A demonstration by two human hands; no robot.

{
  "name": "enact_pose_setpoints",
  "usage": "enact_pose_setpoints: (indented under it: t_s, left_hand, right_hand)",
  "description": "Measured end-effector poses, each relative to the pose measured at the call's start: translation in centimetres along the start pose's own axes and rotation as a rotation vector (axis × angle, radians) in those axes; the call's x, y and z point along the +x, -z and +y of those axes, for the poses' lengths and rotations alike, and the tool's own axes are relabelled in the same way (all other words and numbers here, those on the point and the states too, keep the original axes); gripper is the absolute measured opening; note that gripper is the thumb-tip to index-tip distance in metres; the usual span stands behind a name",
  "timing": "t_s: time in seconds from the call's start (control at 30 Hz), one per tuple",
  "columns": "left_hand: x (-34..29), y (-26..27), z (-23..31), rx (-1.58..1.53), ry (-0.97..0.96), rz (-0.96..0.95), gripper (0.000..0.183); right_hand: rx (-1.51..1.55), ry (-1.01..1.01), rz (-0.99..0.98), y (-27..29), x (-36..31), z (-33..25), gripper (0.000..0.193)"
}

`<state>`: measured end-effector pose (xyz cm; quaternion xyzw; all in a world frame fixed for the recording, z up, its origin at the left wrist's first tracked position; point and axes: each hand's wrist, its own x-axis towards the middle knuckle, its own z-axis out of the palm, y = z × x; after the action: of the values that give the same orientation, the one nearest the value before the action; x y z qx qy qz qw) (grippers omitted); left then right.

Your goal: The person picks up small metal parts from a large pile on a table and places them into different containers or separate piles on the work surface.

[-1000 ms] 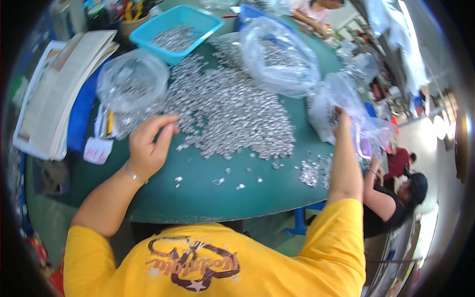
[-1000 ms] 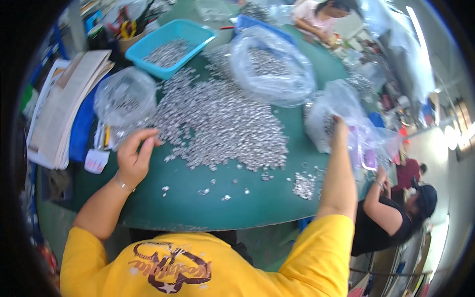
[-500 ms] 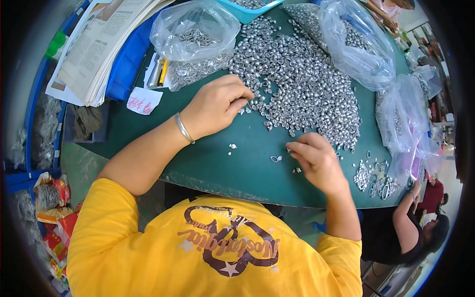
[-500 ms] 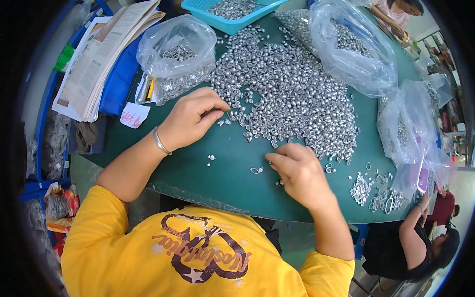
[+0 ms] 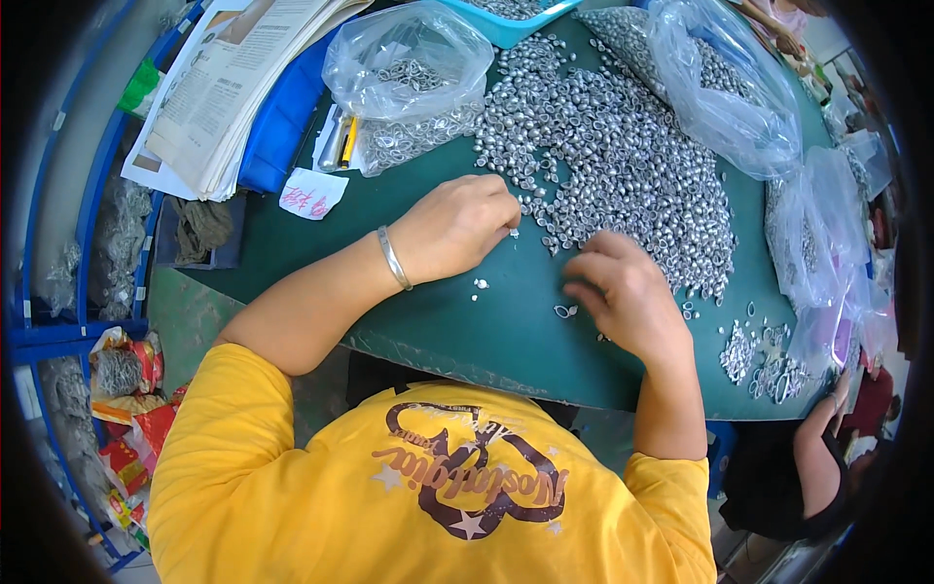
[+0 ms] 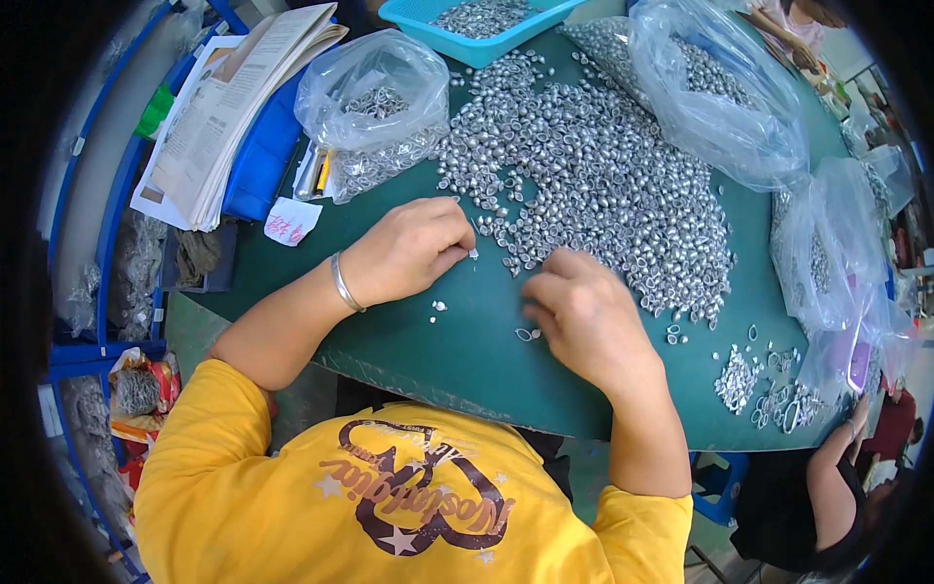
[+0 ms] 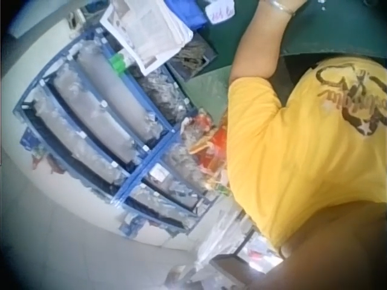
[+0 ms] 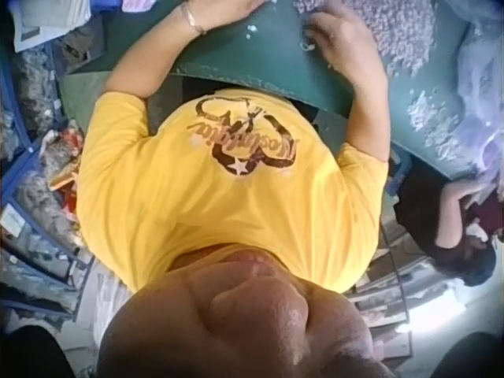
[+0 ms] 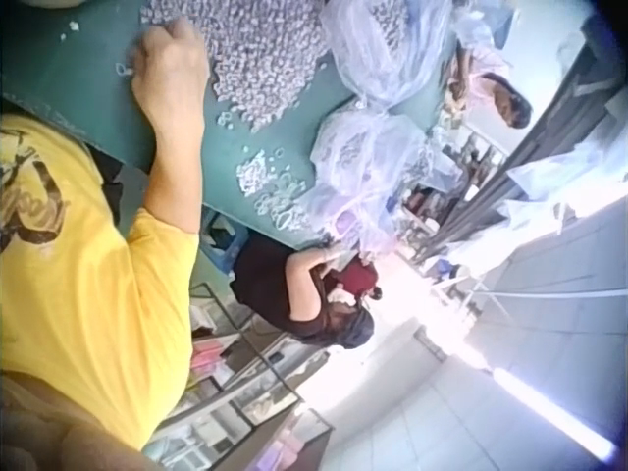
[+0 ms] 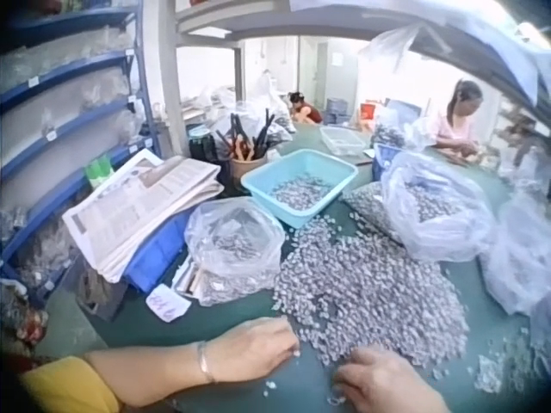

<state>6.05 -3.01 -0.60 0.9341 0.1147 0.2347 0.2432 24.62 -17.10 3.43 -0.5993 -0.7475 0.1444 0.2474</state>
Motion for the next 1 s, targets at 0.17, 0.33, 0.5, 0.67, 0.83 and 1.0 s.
enact_pose_setpoints:
  t_s: [0.17, 0.33, 0.5, 0.67, 0.83, 1.0]
  left_hand:
    - [0.4, 0.5, 0.2, -0.085, 0.081, -0.013, 0.013]
    - [0.6, 0.4, 0.5, -0.236, 0.182, -0.047, 0.011]
    - [0.7, -0.1, 0.9, -0.072, 0.035, -0.053, 0.011]
    - [0.7, -0.1, 1.0, -0.005, -0.029, -0.026, 0.015]
    - [0.5, 1.6, 1.9, -0.241, 0.22, -0.174, 0.016]
    - [-1.8, 2.7, 3.8, -0.101, 0.152, -0.369, 0.013]
  right_hand:
    - [0.06, 0.023, -0.127, -0.9, -1.3, -0.3, 0.014]
    - [0.148, -0.078, -0.024, 0.4, -1.6, 0.4, 0.013]
    - [0.212, -0.133, -0.034, 1.6, -2.5, 1.9, 0.011]
    - [-0.003, -0.138, -0.106, -0.3, -2.4, 0.1, 0.007]
    - [-0.136, -0.178, -0.035, -0.7, -3.1, -1.2, 0.007]
    - [0.524, -0.514, 0.141, 0.9, -6.0, 1.1, 0.012]
